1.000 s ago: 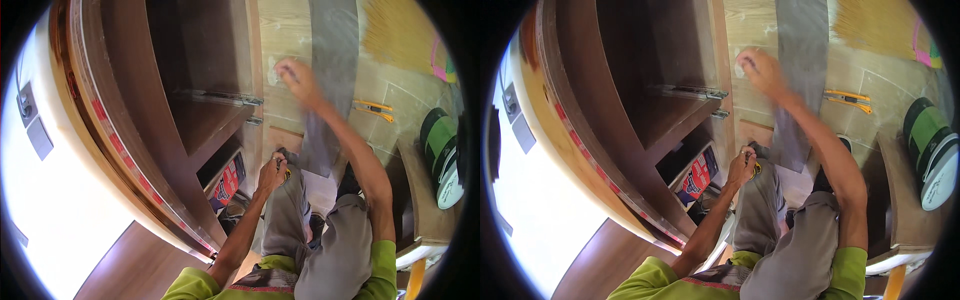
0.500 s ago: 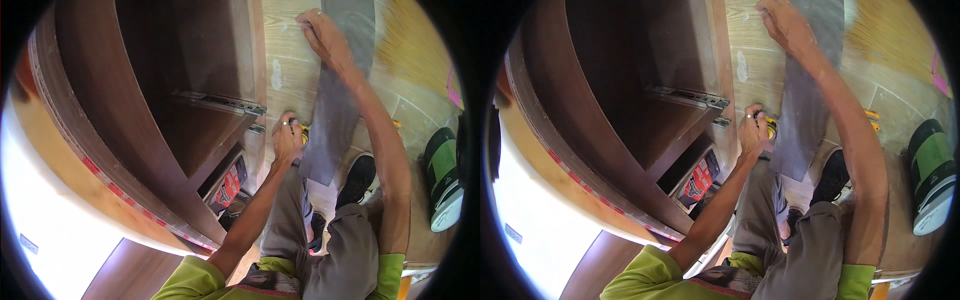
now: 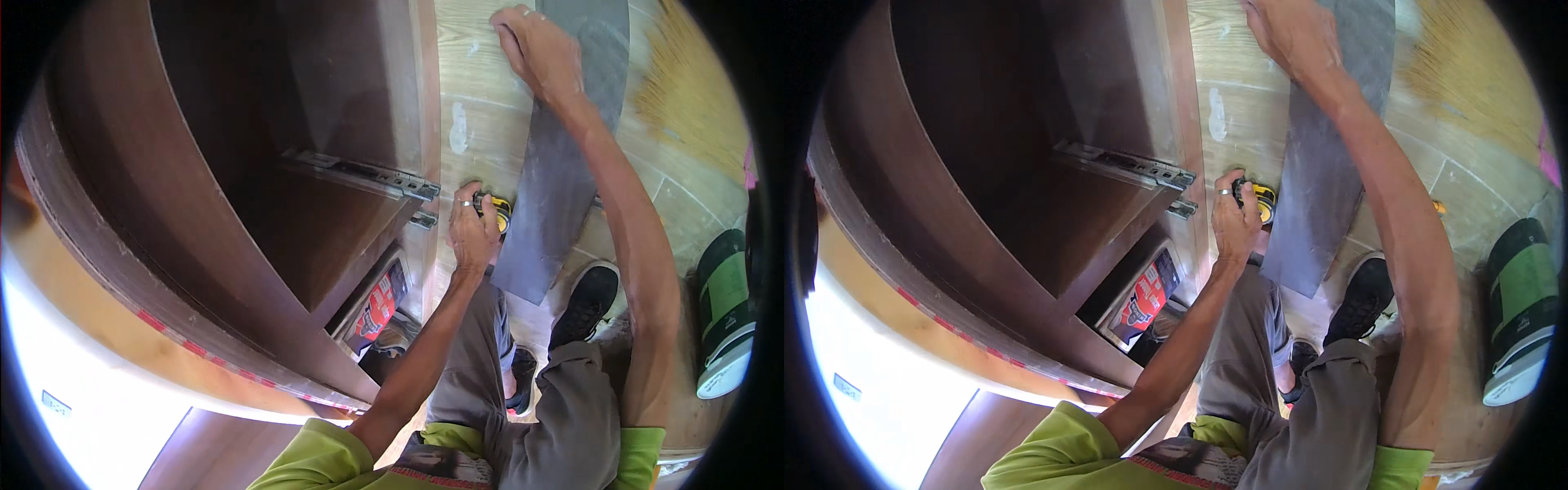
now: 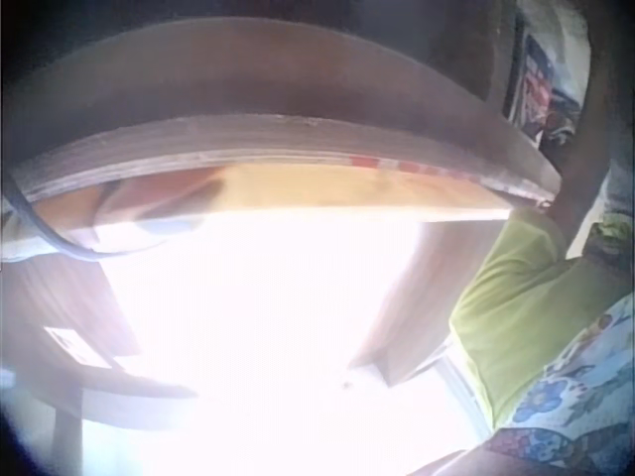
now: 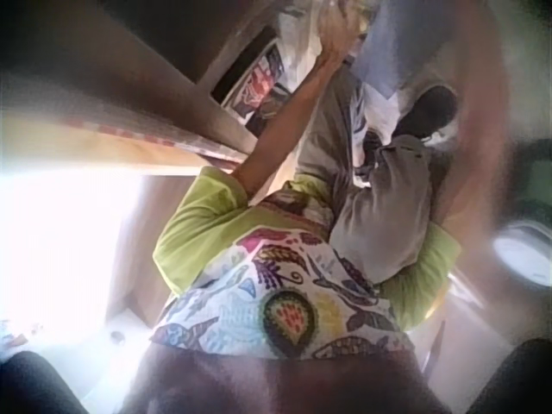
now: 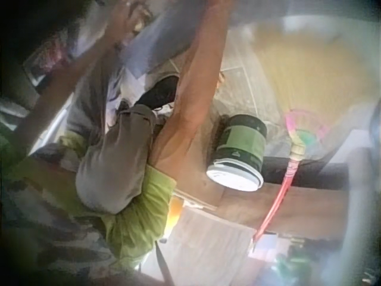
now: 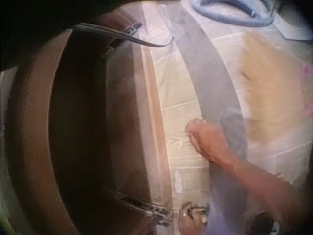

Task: The person measures the inside of a wooden cabinet using a tape measure, marks positions with a pencil, and aligns metal drawer slide hardware against the cabinet interior while kneeling on the floor.

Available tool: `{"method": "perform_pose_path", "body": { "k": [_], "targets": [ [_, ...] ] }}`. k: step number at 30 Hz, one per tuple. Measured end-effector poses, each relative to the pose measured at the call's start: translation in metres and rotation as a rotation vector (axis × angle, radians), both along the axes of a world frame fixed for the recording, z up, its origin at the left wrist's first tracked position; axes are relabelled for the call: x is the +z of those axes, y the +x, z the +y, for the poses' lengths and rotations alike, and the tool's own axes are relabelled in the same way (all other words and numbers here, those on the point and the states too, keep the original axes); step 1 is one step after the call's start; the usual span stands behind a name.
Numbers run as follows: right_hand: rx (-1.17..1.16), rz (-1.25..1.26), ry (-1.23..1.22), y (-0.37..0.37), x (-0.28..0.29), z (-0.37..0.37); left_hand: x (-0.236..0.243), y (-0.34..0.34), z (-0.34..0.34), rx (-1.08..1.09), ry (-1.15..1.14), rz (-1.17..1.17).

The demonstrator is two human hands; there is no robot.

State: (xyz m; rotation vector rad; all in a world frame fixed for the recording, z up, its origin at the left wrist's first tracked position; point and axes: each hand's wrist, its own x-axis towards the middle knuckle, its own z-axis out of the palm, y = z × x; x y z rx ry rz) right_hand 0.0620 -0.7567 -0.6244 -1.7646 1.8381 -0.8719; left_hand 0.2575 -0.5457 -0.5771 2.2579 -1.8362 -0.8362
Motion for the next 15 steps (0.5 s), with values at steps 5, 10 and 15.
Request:
{"method": "perform_pose_path", "body": {
  "k": [5,10,15],
  "targets": [
    [0.001,-0.031,-0.161,0.0045,-0.0056,0.0063,0.0028,0.0017,-0.0076,-0.012,0.045,-0.005],
    [-0.002,-0.043,-0.14,-0.0006,-0.0024,0.0061,0.003,0.0026,-0.0109,-0.034,0.04,0.001],
    [0.02,-0.09,-0.167,-0.0008,0.0,0.0059,0.0054,0.0015,-0.0108,0.02,0.088,0.025]
  ]
}}
